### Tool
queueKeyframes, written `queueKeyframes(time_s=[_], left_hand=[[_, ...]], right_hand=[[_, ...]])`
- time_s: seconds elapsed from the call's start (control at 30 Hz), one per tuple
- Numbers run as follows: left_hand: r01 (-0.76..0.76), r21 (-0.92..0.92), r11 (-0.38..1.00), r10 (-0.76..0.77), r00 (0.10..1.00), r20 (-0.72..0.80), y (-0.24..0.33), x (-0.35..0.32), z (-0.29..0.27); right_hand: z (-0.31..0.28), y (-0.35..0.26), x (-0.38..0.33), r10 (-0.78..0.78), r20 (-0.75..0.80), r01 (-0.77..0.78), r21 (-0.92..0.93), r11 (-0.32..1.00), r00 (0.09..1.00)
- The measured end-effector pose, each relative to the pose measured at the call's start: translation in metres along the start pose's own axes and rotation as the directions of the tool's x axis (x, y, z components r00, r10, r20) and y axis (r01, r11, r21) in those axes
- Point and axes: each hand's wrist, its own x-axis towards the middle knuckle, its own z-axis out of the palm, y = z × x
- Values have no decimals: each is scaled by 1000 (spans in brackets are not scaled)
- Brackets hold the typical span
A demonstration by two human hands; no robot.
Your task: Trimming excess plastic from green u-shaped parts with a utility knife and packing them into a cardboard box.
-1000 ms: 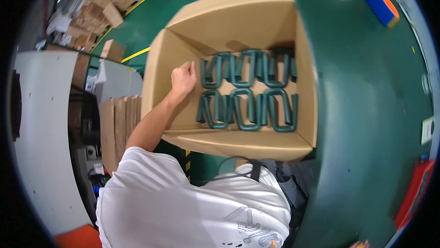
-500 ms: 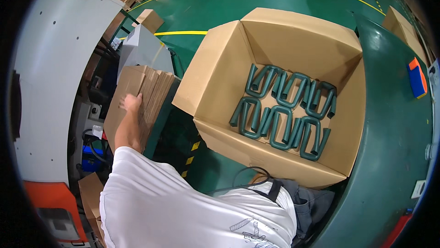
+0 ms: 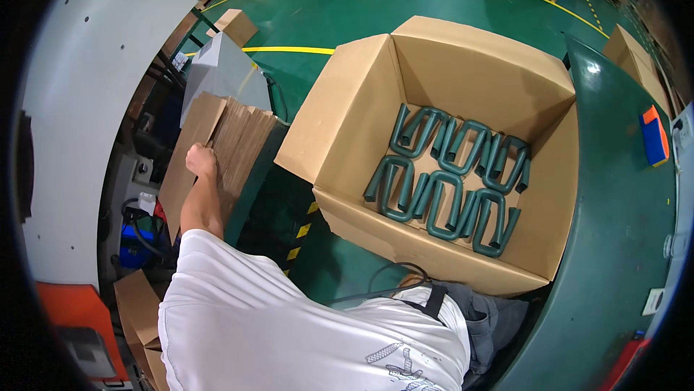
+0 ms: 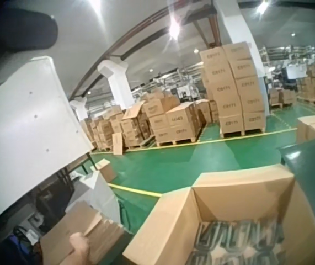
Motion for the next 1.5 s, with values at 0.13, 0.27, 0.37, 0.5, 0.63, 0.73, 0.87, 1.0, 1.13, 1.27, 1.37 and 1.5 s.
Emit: queueKeyframes(time_s=[0.13,0.27,0.37,0.5,0.63,0.73,0.87,1.0,1.13,1.27,1.37,1.5], left_hand=[[22,-53,998,-7,964,267,-19,13,17],[110,-79,991,-98,985,142,10,1,-1],[-71,-104,992,56,989,-134,17,25,8],[-470,-148,870,487,867,104,128,-15,-65],[-906,-203,371,927,373,33,248,-119,-138],[-968,-202,-149,975,-111,-190,301,-204,-158],[-784,-250,-568,816,-497,-295,338,-287,-176],[-585,-351,-731,661,-735,-153,371,-349,-171],[-509,-474,-719,576,-818,4,375,-388,-118],[-330,-561,-759,492,-856,-161,394,-425,-59],[-282,-743,-607,584,-792,-177,390,-425,-52],[-346,-754,-558,775,-542,-325,410,-431,-88]], right_hand=[[-7,19,20,-10,44,9,16,1000,999],[3,2,-3,39,-62,-36,51,998,997],[-1,12,6,35,18,-36,71,997,999],[6,10,-1,28,-18,-26,59,998,999],[-12,9,-8,12,-112,0,111,994,994],[-51,14,-1,-5,-148,29,158,987,989],[-55,11,-23,89,-243,-23,261,965,966],[-22,63,25,-46,57,16,439,898,997],[-16,80,30,-44,110,-13,467,884,993],[-18,74,22,-28,102,-19,435,900,994],[-18,74,18,-49,103,0,431,902,994],[-14,73,14,-34,94,-12,444,896,995]])
